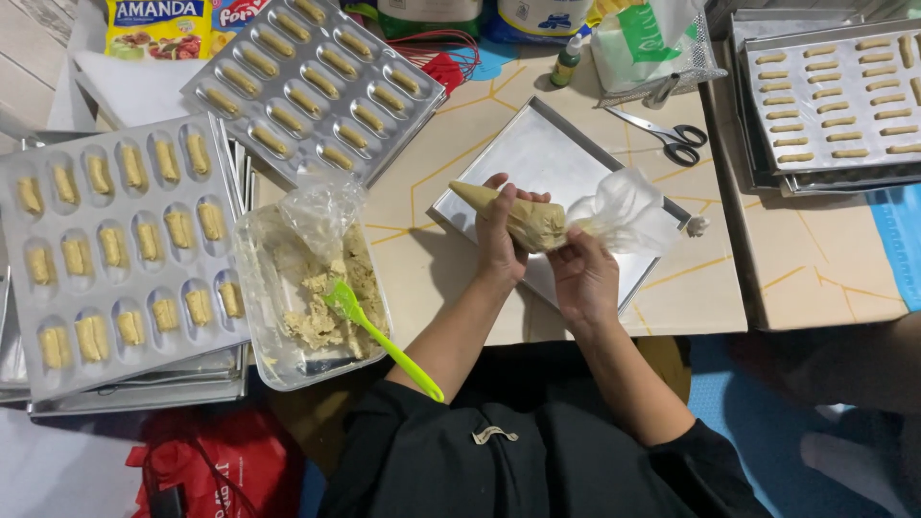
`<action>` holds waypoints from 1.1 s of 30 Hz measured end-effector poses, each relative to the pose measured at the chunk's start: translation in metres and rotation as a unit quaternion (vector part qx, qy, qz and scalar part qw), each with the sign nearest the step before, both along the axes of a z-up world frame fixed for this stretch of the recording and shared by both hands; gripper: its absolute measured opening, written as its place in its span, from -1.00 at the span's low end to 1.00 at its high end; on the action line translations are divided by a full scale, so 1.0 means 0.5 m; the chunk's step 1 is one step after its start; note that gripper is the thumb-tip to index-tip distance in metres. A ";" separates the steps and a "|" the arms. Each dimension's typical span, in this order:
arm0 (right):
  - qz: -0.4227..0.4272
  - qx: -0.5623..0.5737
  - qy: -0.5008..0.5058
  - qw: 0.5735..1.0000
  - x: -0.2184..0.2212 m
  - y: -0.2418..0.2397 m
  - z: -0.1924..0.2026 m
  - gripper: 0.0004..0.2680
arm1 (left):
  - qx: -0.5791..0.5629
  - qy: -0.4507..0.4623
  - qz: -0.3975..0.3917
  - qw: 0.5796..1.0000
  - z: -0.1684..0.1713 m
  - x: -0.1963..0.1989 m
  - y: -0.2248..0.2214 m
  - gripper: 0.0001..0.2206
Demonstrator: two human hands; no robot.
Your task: Filling a piping bag with dough from a container using a spatula and preparing it for baking.
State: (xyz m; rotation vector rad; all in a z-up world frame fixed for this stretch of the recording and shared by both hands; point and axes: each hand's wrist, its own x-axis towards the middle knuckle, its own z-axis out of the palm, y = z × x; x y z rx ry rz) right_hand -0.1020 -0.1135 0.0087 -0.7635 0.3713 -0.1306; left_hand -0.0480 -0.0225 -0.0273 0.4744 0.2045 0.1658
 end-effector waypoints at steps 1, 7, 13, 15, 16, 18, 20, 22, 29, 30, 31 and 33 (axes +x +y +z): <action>0.001 0.001 -0.001 1.000 0.015 -0.012 -0.025 -0.89 | 0.001 -0.001 0.001 1.000 0.003 -0.004 0.001 -0.52; -0.011 -0.067 -0.199 0.978 0.041 -0.077 -0.060 -0.85 | 0.086 0.000 -0.148 0.985 -0.024 -0.004 -0.021 -0.24; 0.003 -0.113 -0.308 0.945 0.040 -0.067 -0.045 -0.71 | 0.054 0.006 -0.131 0.990 -0.008 -0.009 -0.025 -0.19; -0.109 -0.020 -0.172 0.979 0.040 -0.040 0.010 -0.77 | 0.052 -0.013 -0.080 0.995 0.016 -0.017 -0.017 -0.20; -0.110 -0.020 -0.174 0.978 0.051 -0.067 -0.038 -0.77 | 0.051 -0.015 -0.080 0.995 0.015 -0.016 -0.017 -0.20; -0.102 0.034 -0.109 0.988 0.076 -0.119 -0.134 -0.71 | 0.041 -0.022 -0.027 0.999 0.013 -0.015 -0.013 -0.31; -0.040 0.020 -0.095 0.995 0.041 -0.082 -0.054 -0.79 | 0.048 -0.022 -0.009 0.999 -0.006 -0.005 -0.012 -0.30; 0.022 0.006 -0.078 0.997 0.026 -0.059 -0.024 -0.85 | 0.056 -0.021 0.009 0.998 -0.015 -0.003 -0.011 -0.29; -0.039 -0.005 -0.089 0.995 0.064 -0.064 -0.111 -0.86 | 0.071 -0.010 0.038 0.997 -0.035 0.001 -0.009 -0.36; -0.059 0.015 -0.099 0.993 0.068 -0.069 -0.133 -0.86 | 0.065 -0.006 0.049 0.997 -0.039 0.002 -0.009 -0.36; -0.060 0.016 -0.099 0.993 0.070 -0.072 -0.132 -0.86 | 0.067 -0.006 0.048 0.997 -0.025 -0.001 -0.007 -0.36; -0.013 -0.004 -0.064 0.998 0.070 -0.080 -0.130 -0.83 | 0.057 0.003 0.056 0.997 0.000 -0.010 -0.005 -0.37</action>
